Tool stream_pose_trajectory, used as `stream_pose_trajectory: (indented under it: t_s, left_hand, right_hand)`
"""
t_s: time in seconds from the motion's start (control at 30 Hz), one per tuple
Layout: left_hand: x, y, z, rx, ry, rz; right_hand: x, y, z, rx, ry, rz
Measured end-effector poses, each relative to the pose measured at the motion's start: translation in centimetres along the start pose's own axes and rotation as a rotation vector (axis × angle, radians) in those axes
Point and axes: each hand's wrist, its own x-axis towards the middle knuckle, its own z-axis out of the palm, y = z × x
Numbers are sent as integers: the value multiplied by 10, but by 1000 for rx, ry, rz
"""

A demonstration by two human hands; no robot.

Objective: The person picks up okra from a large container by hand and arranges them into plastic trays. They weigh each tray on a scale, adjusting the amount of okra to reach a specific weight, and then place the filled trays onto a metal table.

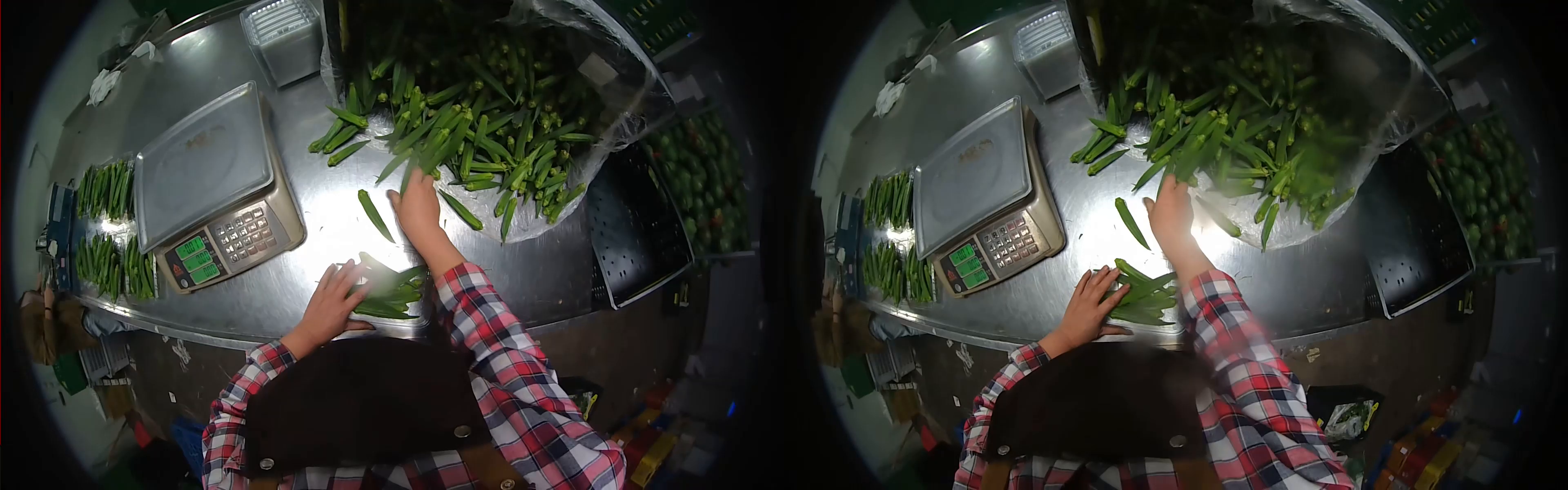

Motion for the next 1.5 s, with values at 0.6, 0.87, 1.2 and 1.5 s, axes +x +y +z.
stream_pose_trajectory:
  t_s: [0.6,0.87,1.2,1.5]
  left_hand:
    - [-10,-16,-5,-121,402,-169]
    - [6,8,0,-11,246,269]
    - [17,0,9,-333,110,-99]
    - [16,-19,2,-602,95,-319]
  right_hand:
    - [-43,4,-34,247,-233,-365]
    - [-78,47,-39,152,-12,-486]
    - [-43,89,-75,-271,54,-266]
    - [-95,45,-64,195,-190,-470]
